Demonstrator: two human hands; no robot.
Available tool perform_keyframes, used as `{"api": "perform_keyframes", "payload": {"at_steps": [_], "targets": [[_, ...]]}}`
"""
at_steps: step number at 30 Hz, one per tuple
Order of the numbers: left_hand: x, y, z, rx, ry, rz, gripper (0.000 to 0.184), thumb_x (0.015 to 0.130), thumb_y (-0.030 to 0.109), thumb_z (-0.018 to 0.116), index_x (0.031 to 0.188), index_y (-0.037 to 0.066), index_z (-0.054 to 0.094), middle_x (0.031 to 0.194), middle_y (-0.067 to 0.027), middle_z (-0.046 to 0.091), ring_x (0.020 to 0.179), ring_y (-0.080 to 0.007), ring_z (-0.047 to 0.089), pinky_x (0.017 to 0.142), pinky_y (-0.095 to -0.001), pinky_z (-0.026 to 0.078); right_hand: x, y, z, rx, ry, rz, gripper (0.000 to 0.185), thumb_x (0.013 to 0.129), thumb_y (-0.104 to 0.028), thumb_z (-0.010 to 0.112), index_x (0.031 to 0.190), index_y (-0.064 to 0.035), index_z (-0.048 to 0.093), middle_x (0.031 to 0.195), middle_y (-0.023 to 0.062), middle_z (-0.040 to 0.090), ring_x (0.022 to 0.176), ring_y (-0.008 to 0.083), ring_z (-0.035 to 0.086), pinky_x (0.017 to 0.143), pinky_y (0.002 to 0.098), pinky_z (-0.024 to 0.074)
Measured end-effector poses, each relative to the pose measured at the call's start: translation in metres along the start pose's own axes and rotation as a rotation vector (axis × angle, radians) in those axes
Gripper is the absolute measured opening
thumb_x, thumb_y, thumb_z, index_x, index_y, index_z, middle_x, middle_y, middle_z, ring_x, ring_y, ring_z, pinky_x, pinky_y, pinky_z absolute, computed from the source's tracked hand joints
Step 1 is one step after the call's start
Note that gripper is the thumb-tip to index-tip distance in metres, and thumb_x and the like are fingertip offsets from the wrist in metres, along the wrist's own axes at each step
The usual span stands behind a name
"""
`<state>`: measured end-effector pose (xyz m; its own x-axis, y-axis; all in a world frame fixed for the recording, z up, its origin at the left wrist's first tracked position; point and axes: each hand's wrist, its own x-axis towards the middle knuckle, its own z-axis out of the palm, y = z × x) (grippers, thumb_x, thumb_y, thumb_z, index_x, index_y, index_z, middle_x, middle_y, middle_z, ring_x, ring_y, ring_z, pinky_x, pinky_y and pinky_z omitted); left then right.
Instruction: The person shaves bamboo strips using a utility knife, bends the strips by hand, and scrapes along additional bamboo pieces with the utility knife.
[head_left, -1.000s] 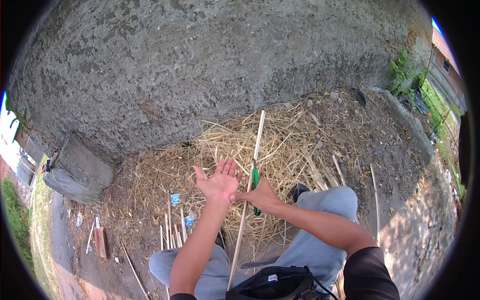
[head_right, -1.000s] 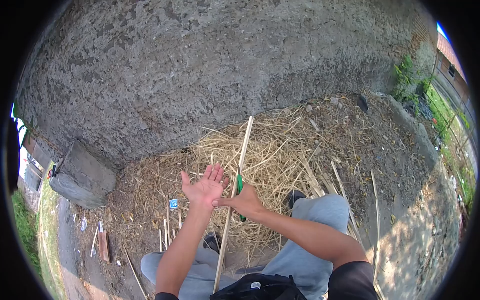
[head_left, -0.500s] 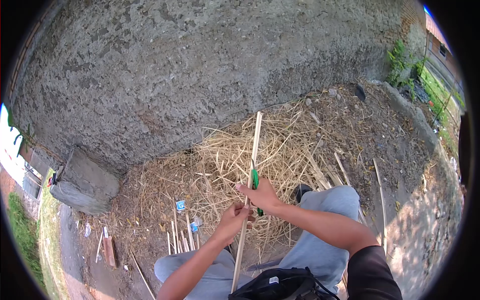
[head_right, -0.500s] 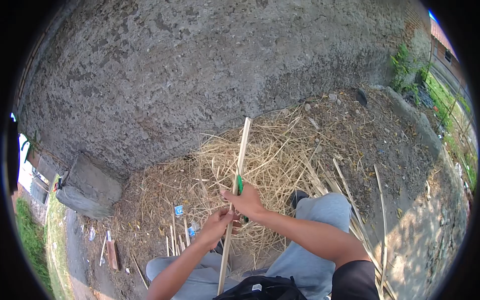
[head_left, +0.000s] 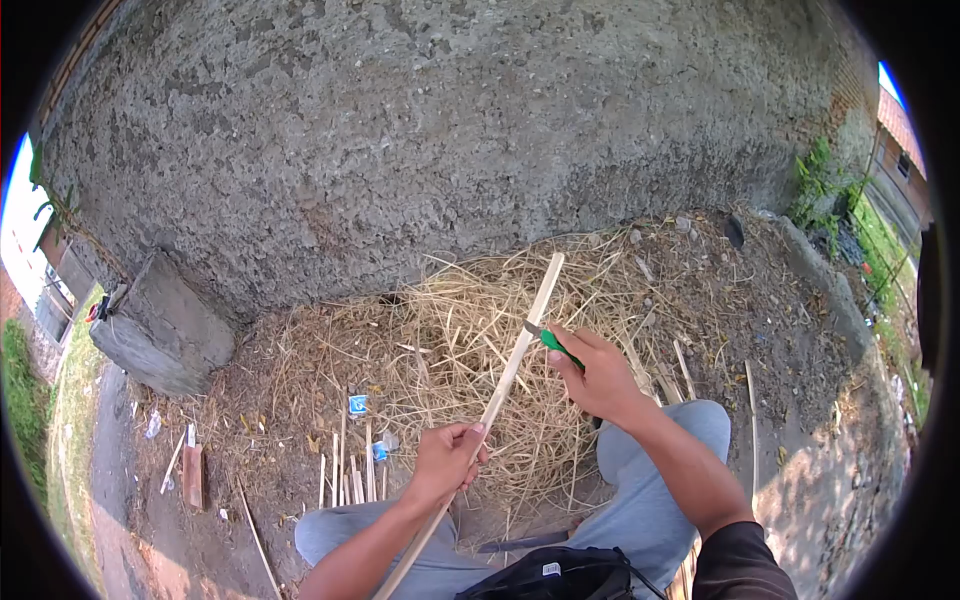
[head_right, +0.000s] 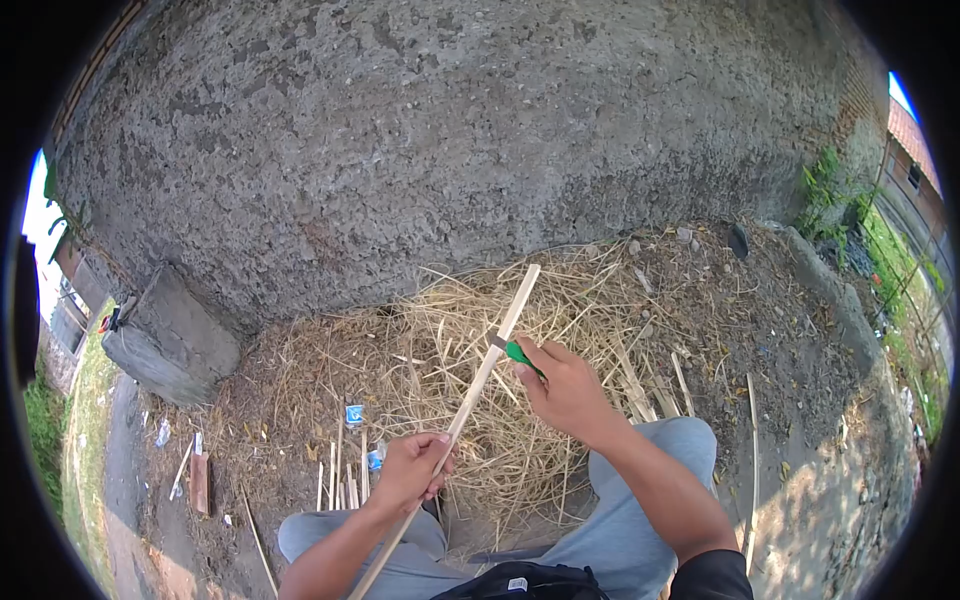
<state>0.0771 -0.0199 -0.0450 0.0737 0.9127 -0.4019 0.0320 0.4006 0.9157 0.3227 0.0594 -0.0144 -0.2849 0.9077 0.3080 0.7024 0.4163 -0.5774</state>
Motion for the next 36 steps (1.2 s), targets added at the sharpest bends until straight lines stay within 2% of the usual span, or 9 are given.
{"api": "perform_keyframes", "payload": {"at_steps": [2,4,8,11,26,28,32,34,36], "targets": [[-0.001,-0.008,-0.002,0.083,-0.020,0.000,0.029,0.101,0.024,0.052,0.094,-0.003,0.064,0.065,-0.0027,0.059,0.044,-0.0054,0.046,0.037,-0.0226,0.034,-0.003,0.004,0.005,-0.060,0.040,-0.105,0.029,0.093,-0.014,0.060,0.120,-0.0045,0.061,0.098,0.0135,0.068,0.069,0.0253,0.067,0.058,0.0340,0.0498],[0.000,-0.021,0.000,0.176,0.055,0.147,0.029,0.099,0.022,0.055,0.090,-0.003,0.067,0.063,-0.0022,0.060,0.046,-0.0048,0.047,0.041,-0.0232,0.035,-0.007,0.008,0.015,-0.043,0.090,-0.141,0.026,0.092,-0.015,0.062,0.116,-0.0050,0.063,0.095,0.0131,0.068,0.065,0.0258,0.066,0.056,0.0348,0.0496],[-0.001,-0.025,0.001,0.111,0.053,0.112,0.029,0.099,0.020,0.054,0.088,-0.004,0.067,0.061,-0.0008,0.058,0.048,-0.0042,0.046,0.044,-0.0233,0.036,-0.011,0.002,0.020,0.019,0.110,-0.216,0.013,0.091,-0.019,0.062,0.098,-0.0090,0.064,0.080,0.0099,0.067,0.057,0.0305,0.063,0.051,0.0428,0.0479],[0.001,-0.032,0.000,0.107,0.077,0.146,0.028,0.099,0.019,0.053,0.088,-0.003,0.067,0.062,0.0002,0.058,0.049,-0.0035,0.045,0.045,-0.0231,0.035,-0.017,0.012,0.031,0.041,0.135,-0.259,0.011,0.089,-0.019,0.066,0.092,-0.0089,0.064,0.080,0.0080,0.067,0.058,0.0279,0.063,0.049,0.0397,0.0477],[-0.005,-0.037,0.000,0.063,0.117,0.127,0.033,0.102,0.024,0.050,0.086,0.000,0.065,0.059,0.0008,0.053,0.045,-0.0051,0.045,0.041,-0.0225,0.035,-0.029,0.005,0.058,0.043,0.143,-0.309,0.018,0.086,-0.026,0.072,0.084,-0.0081,0.069,0.072,0.0063,0.064,0.053,0.0249,0.061,0.043,0.0352,0.0459],[-0.004,-0.040,-0.002,0.374,0.198,0.207,0.035,0.103,0.024,0.046,0.086,-0.001,0.064,0.058,-0.0010,0.053,0.047,-0.0079,0.047,0.046,-0.0270,0.038,-0.028,0.004,0.059,0.023,0.164,-0.328,0.017,0.086,-0.026,0.072,0.084,-0.0089,0.069,0.071,0.0058,0.064,0.052,0.0243,0.060,0.042,0.0352,0.0451],[-0.007,-0.038,0.000,0.433,0.221,0.243,0.038,0.103,0.024,0.044,0.085,-0.002,0.064,0.056,-0.0036,0.052,0.049,-0.0103,0.048,0.049,-0.0310,0.040,-0.028,0.002,0.059,-0.028,0.174,-0.345,0.015,0.084,-0.026,0.073,0.082,-0.0111,0.069,0.069,0.0038,0.062,0.049,0.0220,0.058,0.039,0.0344,0.0425],[-0.006,-0.041,0.000,0.522,0.244,0.326,0.038,0.102,0.024,0.044,0.083,-0.003,0.063,0.056,-0.0163,0.054,0.048,-0.0247,0.053,0.053,-0.0387,0.043,-0.028,0.001,0.058,-0.055,0.185,-0.365,0.015,0.084,-0.025,0.074,0.083,-0.0099,0.070,0.070,0.0037,0.064,0.048,0.0218,0.059,0.039,0.0337,0.0433],[-0.008,-0.040,0.000,0.538,0.241,0.343,0.037,0.102,0.023,0.044,0.084,-0.003,0.063,0.056,-0.0176,0.054,0.048,-0.0265,0.053,0.052,-0.0396,0.042,-0.027,0.003,0.056,-0.083,0.202,-0.381,0.016,0.083,-0.024,0.075,0.083,-0.0087,0.071,0.070,0.0037,0.066,0.048,0.0216,0.060,0.039,0.0330,0.0442]]}}
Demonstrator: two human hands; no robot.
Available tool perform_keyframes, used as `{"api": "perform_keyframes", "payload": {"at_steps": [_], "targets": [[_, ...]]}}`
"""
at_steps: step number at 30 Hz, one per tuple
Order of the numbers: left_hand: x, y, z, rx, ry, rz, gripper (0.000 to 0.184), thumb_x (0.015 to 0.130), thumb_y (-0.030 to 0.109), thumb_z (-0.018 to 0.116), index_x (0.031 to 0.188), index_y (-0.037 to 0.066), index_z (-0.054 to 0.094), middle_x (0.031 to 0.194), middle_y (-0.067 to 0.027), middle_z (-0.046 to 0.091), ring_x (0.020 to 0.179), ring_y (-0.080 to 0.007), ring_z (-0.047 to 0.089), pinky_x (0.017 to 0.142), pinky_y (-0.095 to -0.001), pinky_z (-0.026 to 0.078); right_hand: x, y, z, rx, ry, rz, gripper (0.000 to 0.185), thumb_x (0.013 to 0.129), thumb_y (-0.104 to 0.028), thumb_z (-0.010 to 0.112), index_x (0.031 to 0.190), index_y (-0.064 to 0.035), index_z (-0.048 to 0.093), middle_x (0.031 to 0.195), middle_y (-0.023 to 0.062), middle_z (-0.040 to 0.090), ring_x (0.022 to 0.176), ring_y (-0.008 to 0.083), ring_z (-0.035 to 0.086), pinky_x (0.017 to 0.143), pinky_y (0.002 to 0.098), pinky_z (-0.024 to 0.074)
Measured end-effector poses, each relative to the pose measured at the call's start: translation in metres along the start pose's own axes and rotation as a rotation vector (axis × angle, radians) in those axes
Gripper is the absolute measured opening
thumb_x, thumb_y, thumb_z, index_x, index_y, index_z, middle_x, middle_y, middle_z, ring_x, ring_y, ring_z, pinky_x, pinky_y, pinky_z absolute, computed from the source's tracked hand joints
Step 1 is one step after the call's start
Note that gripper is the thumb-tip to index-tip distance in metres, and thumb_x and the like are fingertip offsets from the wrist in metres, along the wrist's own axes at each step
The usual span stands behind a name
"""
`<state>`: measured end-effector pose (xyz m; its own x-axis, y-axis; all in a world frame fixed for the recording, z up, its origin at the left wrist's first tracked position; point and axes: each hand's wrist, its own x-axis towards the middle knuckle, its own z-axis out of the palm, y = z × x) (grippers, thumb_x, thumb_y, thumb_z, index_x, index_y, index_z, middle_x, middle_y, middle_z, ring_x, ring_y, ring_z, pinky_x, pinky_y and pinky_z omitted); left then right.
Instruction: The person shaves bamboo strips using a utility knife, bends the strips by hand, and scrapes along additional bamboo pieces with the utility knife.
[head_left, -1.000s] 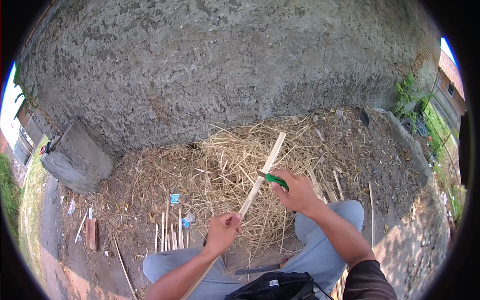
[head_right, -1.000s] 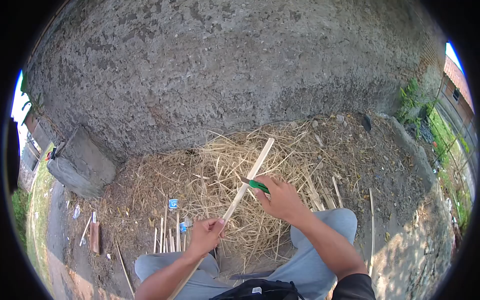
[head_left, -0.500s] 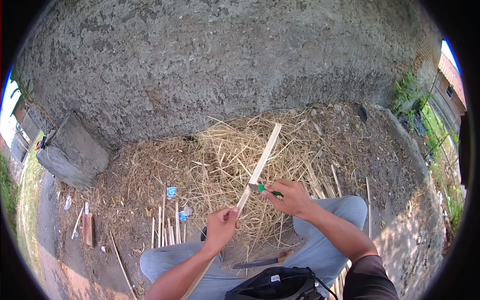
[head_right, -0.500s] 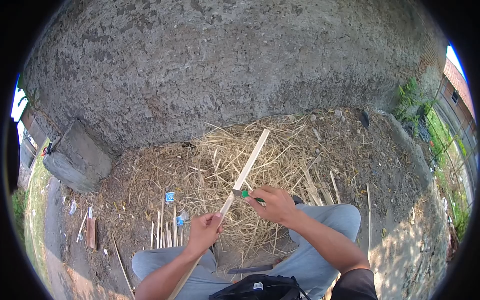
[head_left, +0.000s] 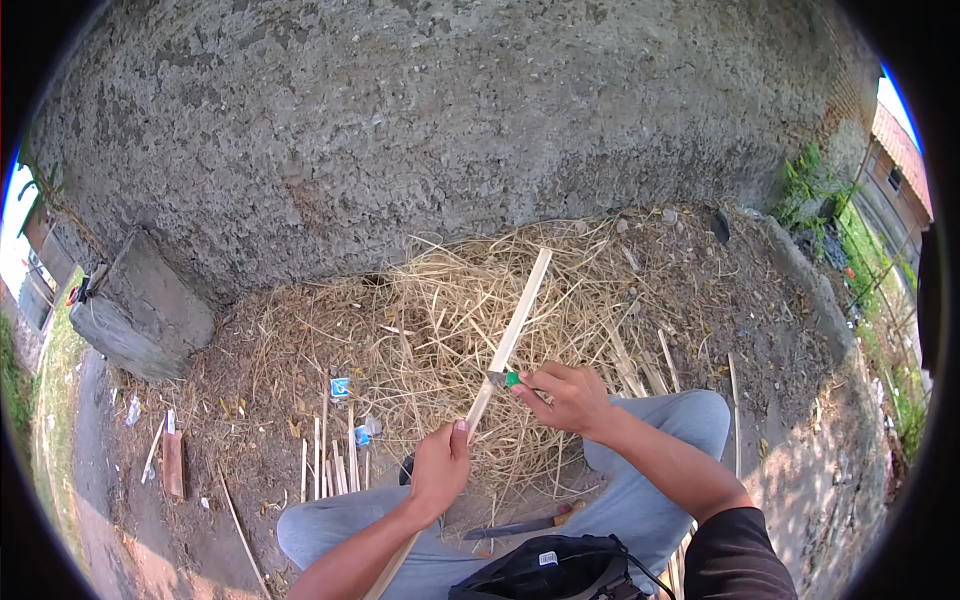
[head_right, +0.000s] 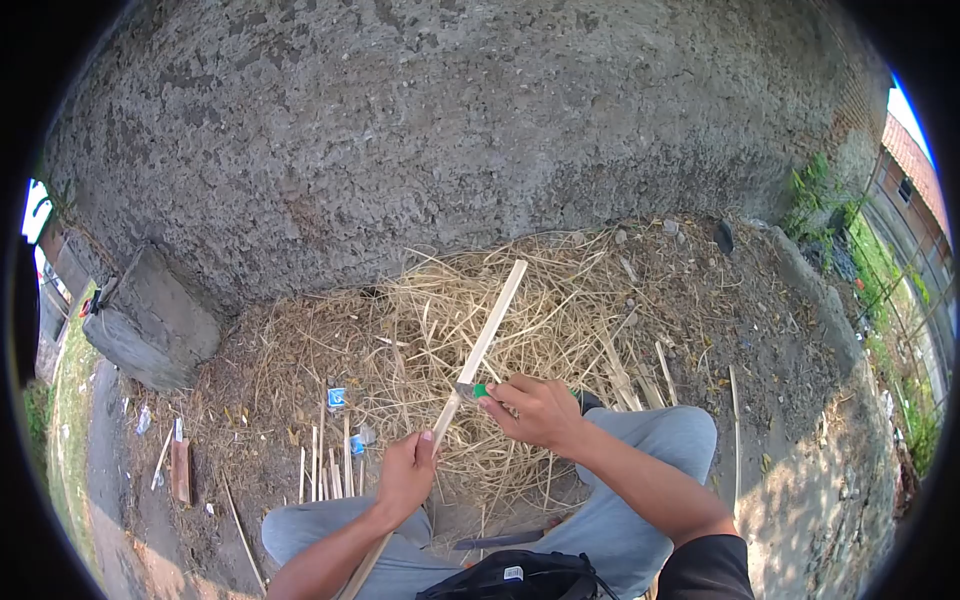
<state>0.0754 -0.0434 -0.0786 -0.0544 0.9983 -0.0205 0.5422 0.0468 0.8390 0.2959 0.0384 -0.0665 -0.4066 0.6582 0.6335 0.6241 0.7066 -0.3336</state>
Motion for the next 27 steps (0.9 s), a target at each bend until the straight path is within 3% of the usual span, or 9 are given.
{"api": "perform_keyframes", "payload": {"at_steps": [2,4,10,17,19,22,23,25,27], "targets": [[-0.001,0.004,-0.003,0.019,0.000,0.021,0.036,0.102,0.022,0.045,0.084,-0.004,0.064,0.056,-0.0189,0.054,0.047,-0.0282,0.053,0.051,-0.0404,0.042,0.000,0.004,0.000,-0.010,0.019,-0.026,0.015,0.083,-0.023,0.075,0.083,-0.0085,0.071,0.069,0.0039,0.065,0.047,0.0219,0.059,0.039,0.0329,0.0438],[0.000,0.009,-0.005,0.035,-0.014,0.030,0.038,0.103,0.022,0.045,0.079,-0.003,0.060,0.057,-0.0128,0.053,0.049,-0.0205,0.050,0.051,-0.0364,0.040,0.001,0.009,0.002,-0.011,0.048,-0.026,0.015,0.082,-0.023,0.075,0.083,-0.0083,0.071,0.069,0.0043,0.065,0.046,0.0222,0.059,0.039,0.0329,0.0437],[0.001,0.021,0.000,0.096,0.005,0.057,0.036,0.102,0.021,0.045,0.078,-0.004,0.056,0.058,-0.0201,0.051,0.048,-0.0291,0.048,0.051,-0.0404,0.039,0.011,0.016,-0.005,-0.048,0.085,0.085,0.015,0.082,-0.024,0.075,0.083,-0.0089,0.072,0.069,0.0060,0.066,0.048,0.0234,0.060,0.040,0.0341,0.0447],[-0.012,0.021,0.005,0.095,-0.044,0.019,0.038,0.103,0.023,0.044,0.077,-0.003,0.054,0.056,-0.0169,0.049,0.048,-0.0253,0.049,0.050,-0.0407,0.038,0.016,0.048,-0.001,-0.113,0.141,0.146,0.019,0.083,-0.028,0.074,0.082,-0.0090,0.072,0.075,0.0081,0.070,0.051,0.0244,0.062,0.044,0.0335,0.0473],[-0.011,0.016,0.006,0.039,-0.051,0.003,0.038,0.103,0.024,0.044,0.078,-0.002,0.056,0.055,-0.0137,0.049,0.048,-0.0219,0.048,0.050,-0.0387,0.039,0.018,0.055,-0.003,-0.080,0.139,0.208,0.022,0.083,-0.031,0.073,0.082,-0.0091,0.072,0.075,0.0087,0.070,0.053,0.0271,0.063,0.047,0.0369,0.0486],[-0.026,0.016,0.005,0.133,-0.143,-0.021,0.037,0.103,0.024,0.044,0.080,-0.002,0.059,0.056,-0.0112,0.051,0.048,-0.0199,0.049,0.050,-0.0372,0.040,0.031,0.080,-0.026,-0.127,-0.085,0.621,0.023,0.087,-0.033,0.066,0.086,-0.0110,0.072,0.067,0.0118,0.066,0.056,0.0325,0.062,0.050,0.0425,0.0473],[-0.026,0.014,0.005,0.134,-0.151,-0.014,0.037,0.103,0.024,0.044,0.080,-0.002,0.059,0.056,-0.0112,0.051,0.048,-0.0199,0.049,0.050,-0.0372,0.040,0.027,0.086,-0.021,-0.132,-0.080,0.628,0.023,0.087,-0.033,0.066,0.086,-0.0110,0.072,0.067,0.0118,0.066,0.056,0.0325,0.062,0.050,0.0425,0.0473],[-0.023,0.009,0.006,0.067,-0.170,-0.056,0.037,0.102,0.025,0.044,0.086,-0.003,0.060,0.061,-0.0230,0.056,0.054,-0.0377,0.058,0.054,-0.0450,0.044,0.021,0.100,-0.006,-0.286,0.087,0.351,0.021,0.088,-0.032,0.065,0.090,-0.0122,0.071,0.066,0.0126,0.065,0.060,0.0322,0.064,0.051,0.0424,0.0481],[-0.021,0.006,0.008,0.090,-0.161,-0.057,0.037,0.102,0.025,0.044,0.085,-0.004,0.060,0.062,-0.0239,0.056,0.057,-0.0398,0.058,0.055,-0.0460,0.044,0.023,0.109,-0.007,-0.304,0.022,0.490,0.022,0.089,-0.033,0.063,0.092,-0.0128,0.070,0.070,0.0125,0.066,0.062,0.0326,0.065,0.054,0.0445,0.0494]]}}
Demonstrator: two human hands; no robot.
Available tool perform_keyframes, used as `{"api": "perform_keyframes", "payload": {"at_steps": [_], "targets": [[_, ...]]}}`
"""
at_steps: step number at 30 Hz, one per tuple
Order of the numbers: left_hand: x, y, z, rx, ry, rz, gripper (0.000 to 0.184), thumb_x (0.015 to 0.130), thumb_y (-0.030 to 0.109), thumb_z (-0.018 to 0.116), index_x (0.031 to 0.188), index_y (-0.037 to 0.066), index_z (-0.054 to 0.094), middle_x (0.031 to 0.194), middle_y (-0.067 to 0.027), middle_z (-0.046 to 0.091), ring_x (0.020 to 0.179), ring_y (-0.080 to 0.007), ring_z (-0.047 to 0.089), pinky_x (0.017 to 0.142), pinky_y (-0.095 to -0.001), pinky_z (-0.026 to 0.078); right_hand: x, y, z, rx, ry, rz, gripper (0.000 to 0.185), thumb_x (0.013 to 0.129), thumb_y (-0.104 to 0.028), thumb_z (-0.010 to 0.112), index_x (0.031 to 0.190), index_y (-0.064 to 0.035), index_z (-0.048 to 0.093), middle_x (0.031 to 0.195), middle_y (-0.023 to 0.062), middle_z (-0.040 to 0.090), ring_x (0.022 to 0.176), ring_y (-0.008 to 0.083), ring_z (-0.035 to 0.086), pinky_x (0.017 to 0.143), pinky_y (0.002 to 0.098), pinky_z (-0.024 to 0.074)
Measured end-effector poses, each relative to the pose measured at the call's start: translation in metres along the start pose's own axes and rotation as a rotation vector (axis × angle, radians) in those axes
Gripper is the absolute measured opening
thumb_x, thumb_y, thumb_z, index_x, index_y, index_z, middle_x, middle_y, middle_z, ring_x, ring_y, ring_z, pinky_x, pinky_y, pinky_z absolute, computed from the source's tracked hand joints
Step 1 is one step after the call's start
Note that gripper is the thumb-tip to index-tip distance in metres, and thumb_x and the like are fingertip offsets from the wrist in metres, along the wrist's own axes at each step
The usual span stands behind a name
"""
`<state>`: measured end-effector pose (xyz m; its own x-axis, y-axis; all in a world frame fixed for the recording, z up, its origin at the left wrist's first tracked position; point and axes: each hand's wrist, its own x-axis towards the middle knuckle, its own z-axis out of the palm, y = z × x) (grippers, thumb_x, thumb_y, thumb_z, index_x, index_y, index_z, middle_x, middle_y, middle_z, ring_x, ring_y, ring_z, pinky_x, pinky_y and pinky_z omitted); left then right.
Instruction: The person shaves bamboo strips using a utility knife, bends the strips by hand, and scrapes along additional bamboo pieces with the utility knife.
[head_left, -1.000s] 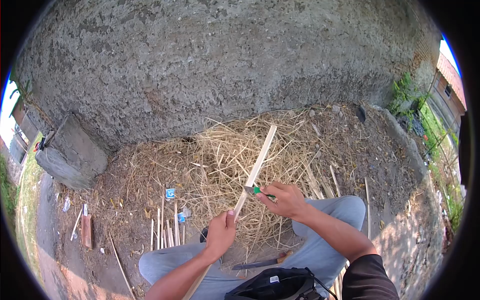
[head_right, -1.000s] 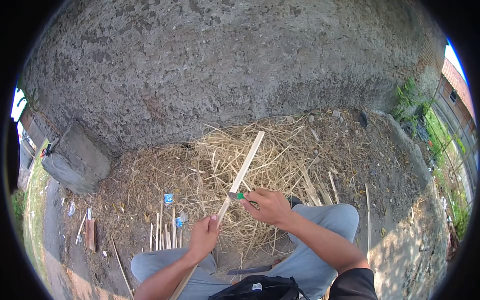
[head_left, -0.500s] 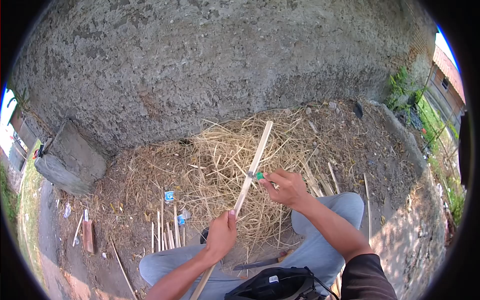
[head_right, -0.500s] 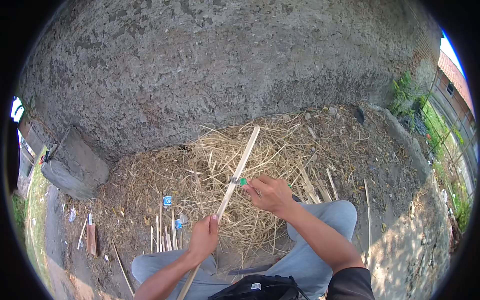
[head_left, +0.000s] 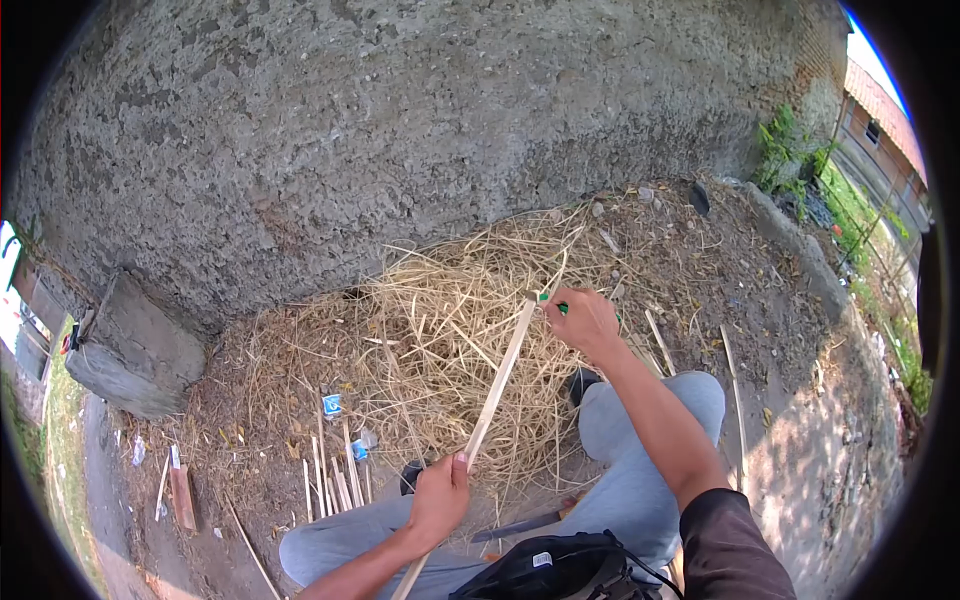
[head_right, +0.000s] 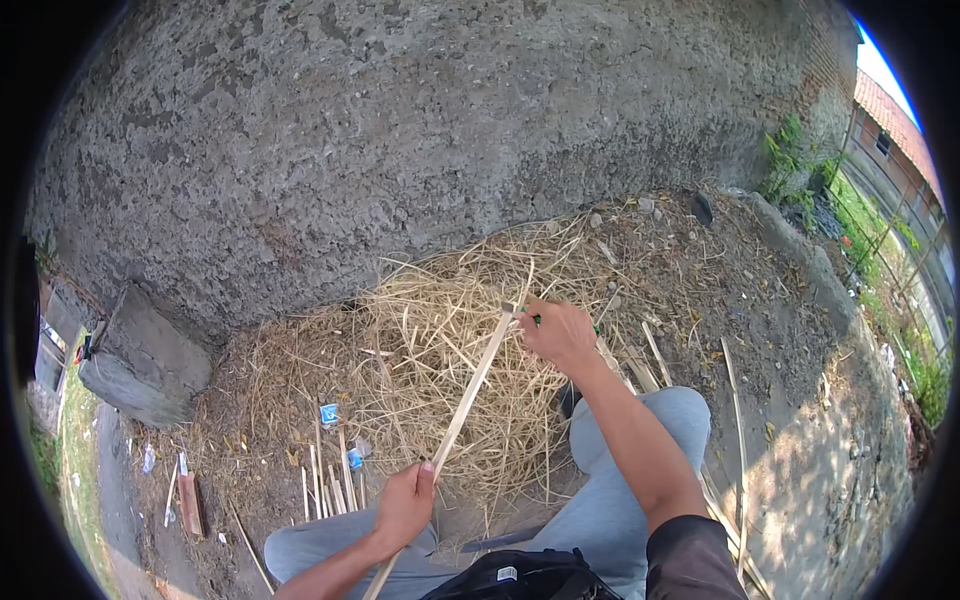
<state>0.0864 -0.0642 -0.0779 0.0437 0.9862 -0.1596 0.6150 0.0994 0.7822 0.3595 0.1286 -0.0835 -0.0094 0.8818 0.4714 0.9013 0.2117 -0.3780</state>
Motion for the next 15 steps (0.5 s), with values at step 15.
{"api": "perform_keyframes", "payload": {"at_steps": [15], "targets": [[0.012,0.000,-0.014,-0.134,-0.066,-0.110,0.037,0.102,0.024,0.044,0.081,-0.002,0.060,0.064,-0.0244,0.058,0.059,-0.0445,0.056,0.057,-0.0463,0.045,0.008,-0.004,0.015,-0.049,0.087,-0.152,0.019,0.088,-0.027,0.064,0.083,-0.0094,0.066,0.066,0.0118,0.064,0.058,0.0325,0.063,0.050,0.0436,0.0496]]}}
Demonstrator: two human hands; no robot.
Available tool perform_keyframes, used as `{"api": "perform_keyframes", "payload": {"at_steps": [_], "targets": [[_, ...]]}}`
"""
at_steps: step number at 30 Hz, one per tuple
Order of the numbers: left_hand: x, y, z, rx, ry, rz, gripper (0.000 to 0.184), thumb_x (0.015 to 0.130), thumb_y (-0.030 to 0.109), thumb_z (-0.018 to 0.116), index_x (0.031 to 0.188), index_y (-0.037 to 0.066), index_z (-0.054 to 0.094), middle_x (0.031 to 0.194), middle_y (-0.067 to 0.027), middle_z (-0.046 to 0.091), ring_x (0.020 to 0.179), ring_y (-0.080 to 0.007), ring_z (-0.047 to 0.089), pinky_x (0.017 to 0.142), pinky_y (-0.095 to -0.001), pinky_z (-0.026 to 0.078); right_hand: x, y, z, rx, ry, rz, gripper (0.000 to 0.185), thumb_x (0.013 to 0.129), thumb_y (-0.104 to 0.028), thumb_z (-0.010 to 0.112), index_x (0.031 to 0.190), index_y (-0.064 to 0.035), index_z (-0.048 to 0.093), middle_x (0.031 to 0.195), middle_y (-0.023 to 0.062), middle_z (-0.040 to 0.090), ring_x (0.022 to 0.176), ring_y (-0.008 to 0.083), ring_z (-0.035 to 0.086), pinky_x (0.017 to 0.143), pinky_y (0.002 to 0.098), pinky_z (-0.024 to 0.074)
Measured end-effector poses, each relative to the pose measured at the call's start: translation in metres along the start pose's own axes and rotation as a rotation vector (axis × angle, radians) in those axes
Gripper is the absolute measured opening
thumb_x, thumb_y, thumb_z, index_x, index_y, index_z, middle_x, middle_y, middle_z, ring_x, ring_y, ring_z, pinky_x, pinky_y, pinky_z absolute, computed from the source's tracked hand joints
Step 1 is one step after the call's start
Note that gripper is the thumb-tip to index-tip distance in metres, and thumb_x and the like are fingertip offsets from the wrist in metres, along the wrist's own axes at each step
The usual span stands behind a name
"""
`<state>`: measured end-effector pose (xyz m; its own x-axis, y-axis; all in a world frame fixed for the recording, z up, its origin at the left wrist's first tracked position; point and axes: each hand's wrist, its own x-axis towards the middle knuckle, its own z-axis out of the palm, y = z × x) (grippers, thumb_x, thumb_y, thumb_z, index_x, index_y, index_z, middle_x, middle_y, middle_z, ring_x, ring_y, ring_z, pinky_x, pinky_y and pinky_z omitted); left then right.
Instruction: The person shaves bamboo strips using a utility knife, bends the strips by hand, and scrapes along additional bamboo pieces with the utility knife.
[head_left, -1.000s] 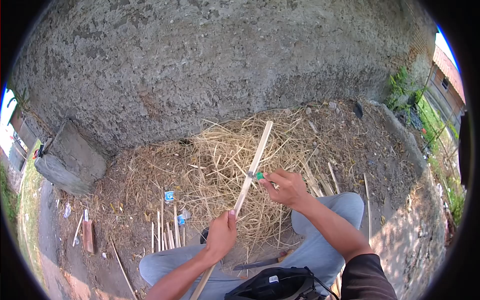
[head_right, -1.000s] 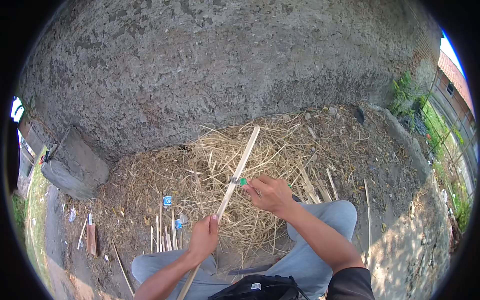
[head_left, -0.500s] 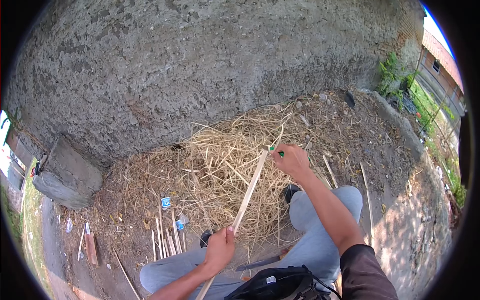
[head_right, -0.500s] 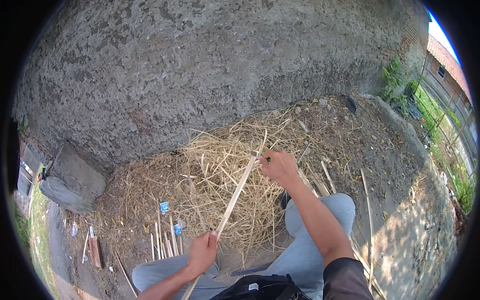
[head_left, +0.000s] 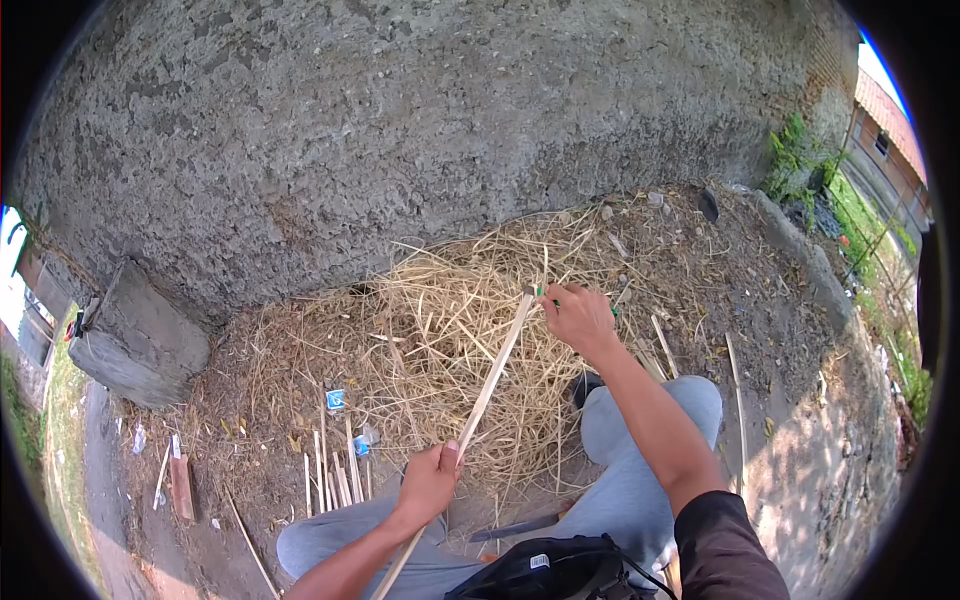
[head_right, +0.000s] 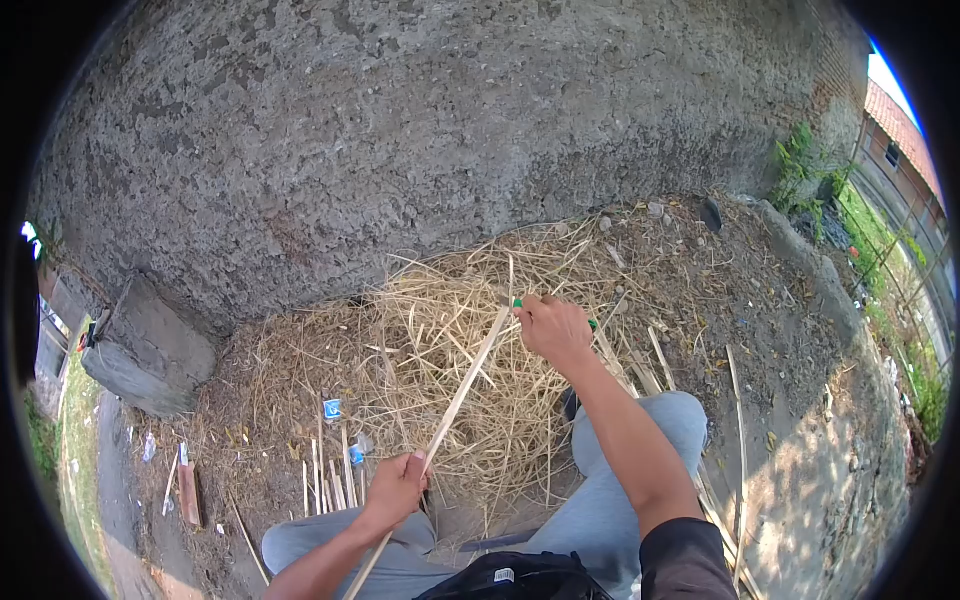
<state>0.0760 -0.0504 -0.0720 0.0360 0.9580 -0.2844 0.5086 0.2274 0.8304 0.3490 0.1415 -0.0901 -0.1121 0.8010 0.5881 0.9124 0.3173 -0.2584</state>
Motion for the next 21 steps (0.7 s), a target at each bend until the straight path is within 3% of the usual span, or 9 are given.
{"api": "perform_keyframes", "payload": {"at_steps": [2,4,8,13,15,17,19,20,21], "targets": [[-0.001,0.000,-0.002,0.058,0.033,0.032,0.037,0.102,0.024,0.045,0.081,-0.002,0.061,0.064,-0.0238,0.059,0.058,-0.0437,0.057,0.056,-0.0456,0.045,0.000,0.000,0.004,0.029,-0.040,0.052,0.019,0.088,-0.028,0.064,0.083,-0.0100,0.066,0.068,0.0115,0.064,0.058,0.0331,0.063,0.050,0.0437,0.0500],[-0.002,-0.003,0.001,0.391,0.198,0.178,0.036,0.101,0.024,0.045,0.083,-0.002,0.060,0.064,-0.0240,0.059,0.060,-0.0436,0.059,0.057,-0.0472,0.046,0.003,-0.002,0.003,0.013,-0.030,0.034,0.019,0.088,-0.029,0.064,0.084,-0.0106,0.067,0.070,0.0115,0.065,0.059,0.0331,0.064,0.051,0.0444,0.0503],[0.004,-0.011,-0.007,0.217,0.109,0.148,0.034,0.101,0.023,0.045,0.084,-0.002,0.059,0.066,-0.0251,0.060,0.063,-0.0454,0.061,0.058,-0.0503,0.046,0.007,0.004,0.007,0.031,-0.043,0.023,0.019,0.087,-0.031,0.064,0.086,-0.0122,0.068,0.076,0.0119,0.066,0.061,0.0336,0.064,0.053,0.0446,0.0509],[-0.003,0.002,0.000,0.492,0.231,0.148,0.034,0.102,0.024,0.044,0.085,-0.002,0.057,0.068,-0.0271,0.059,0.065,-0.0462,0.061,0.059,-0.0519,0.046,0.006,0.001,0.005,0.047,-0.046,0.083,0.020,0.088,-0.030,0.063,0.087,-0.0106,0.068,0.077,0.0124,0.066,0.064,0.0340,0.065,0.056,0.0444,0.0520],[0.007,-0.006,-0.004,0.396,0.186,0.163,0.035,0.102,0.025,0.044,0.085,-0.003,0.057,0.067,-0.0259,0.060,0.062,-0.0441,0.061,0.057,-0.0505,0.046,0.011,0.000,0.002,0.051,-0.058,0.096,0.020,0.088,-0.029,0.062,0.088,-0.0098,0.068,0.078,0.0125,0.066,0.066,0.0340,0.066,0.057,0.0447,0.0524],[0.004,-0.018,-0.011,0.300,0.134,0.172,0.037,0.102,0.027,0.044,0.084,-0.003,0.057,0.067,-0.0247,0.060,0.059,-0.0419,0.060,0.056,-0.0490,0.046,0.013,0.007,0.000,-0.096,-0.080,0.176,0.020,0.088,-0.028,0.064,0.087,-0.0097,0.071,0.074,0.0131,0.068,0.067,0.0343,0.066,0.060,0.0466,0.0524],[-0.008,-0.030,-0.019,-0.369,-0.185,-0.411,0.041,0.101,0.032,0.045,0.084,-0.003,0.059,0.062,-0.0195,0.058,0.053,-0.0323,0.058,0.054,-0.0445,0.045,0.018,0.070,-0.004,-0.122,-0.064,0.591,0.025,0.089,-0.030,0.061,0.085,-0.0062,0.069,0.076,0.0175,0.068,0.070,0.0366,0.066,0.066,0.0470,0.0522],[-0.012,-0.046,-0.021,-0.351,-0.182,-0.418,0.041,0.101,0.032,0.045,0.084,-0.003,0.059,0.062,-0.0195,0.058,0.053,-0.0323,0.058,0.054,-0.0445,0.045,0.024,0.084,-0.018,-0.032,-0.035,0.657,0.028,0.089,-0.032,0.063,0.087,-0.0051,0.068,0.078,0.0191,0.068,0.072,0.0366,0.067,0.067,0.0467,0.0520],[-0.011,-0.066,-0.021,-0.121,-0.052,-0.236,0.044,0.101,0.034,0.046,0.082,-0.003,0.060,0.060,-0.0159,0.056,0.052,-0.0269,0.055,0.053,-0.0414,0.044,0.031,0.087,-0.033,0.054,-0.002,0.716,0.031,0.089,-0.034,0.064,0.089,-0.0040,0.067,0.080,0.0206,0.068,0.073,0.0367,0.067,0.068,0.0464,0.0519]]}}
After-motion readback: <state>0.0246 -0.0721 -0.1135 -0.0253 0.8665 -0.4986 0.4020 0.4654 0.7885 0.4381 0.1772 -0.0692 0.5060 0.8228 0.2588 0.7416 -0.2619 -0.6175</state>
